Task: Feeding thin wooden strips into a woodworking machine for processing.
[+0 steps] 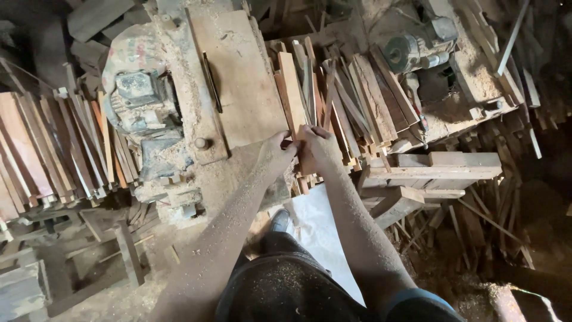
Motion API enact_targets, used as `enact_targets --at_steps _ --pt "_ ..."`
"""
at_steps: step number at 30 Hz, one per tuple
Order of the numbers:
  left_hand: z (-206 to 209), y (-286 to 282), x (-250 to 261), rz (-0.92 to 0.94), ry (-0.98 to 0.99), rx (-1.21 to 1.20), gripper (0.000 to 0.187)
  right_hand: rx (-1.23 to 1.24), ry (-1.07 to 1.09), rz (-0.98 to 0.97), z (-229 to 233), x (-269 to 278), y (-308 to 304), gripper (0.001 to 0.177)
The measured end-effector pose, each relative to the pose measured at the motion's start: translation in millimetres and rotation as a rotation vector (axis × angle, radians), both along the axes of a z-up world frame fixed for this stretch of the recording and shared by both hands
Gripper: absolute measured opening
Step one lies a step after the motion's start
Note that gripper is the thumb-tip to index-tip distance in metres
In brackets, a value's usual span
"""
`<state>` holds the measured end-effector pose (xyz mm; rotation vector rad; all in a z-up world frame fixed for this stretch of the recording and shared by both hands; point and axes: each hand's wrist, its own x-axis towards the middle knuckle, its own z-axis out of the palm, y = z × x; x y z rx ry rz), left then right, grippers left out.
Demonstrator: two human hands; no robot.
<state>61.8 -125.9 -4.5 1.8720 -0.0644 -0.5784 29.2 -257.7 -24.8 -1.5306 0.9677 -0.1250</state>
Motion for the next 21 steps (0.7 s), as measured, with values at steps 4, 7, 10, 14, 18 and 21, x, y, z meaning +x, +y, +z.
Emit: enact_targets --at_steps 4,7,10,14,18,21 --pt "14 30 -17 0.085 0.060 -0.032 0.036 0.051 -0.105 0.027 16 -9 24 0.017" --pt "10 66 -33 0.175 0.140 -0.064 0.037 -0.202 -0.129 0.290 -9 5 35 0.023" --pt "6 89 -55 0.203 0.243 -0.099 0.038 -0.472 -0.203 0.442 -21 25 61 0.021" --pt "1 106 -73 0.305 0.302 -0.171 0.046 -0.538 -0.150 0.453 -58 38 81 0.026" --pt "-28 122 -79 0.206 0.160 0.170 0.035 -0.504 -0.120 0.494 3 18 125 0.025" --pt "-16 130 -84 0.172 0.048 0.311 0.031 -0.521 -0.077 0.497 -10 24 137 0.021"
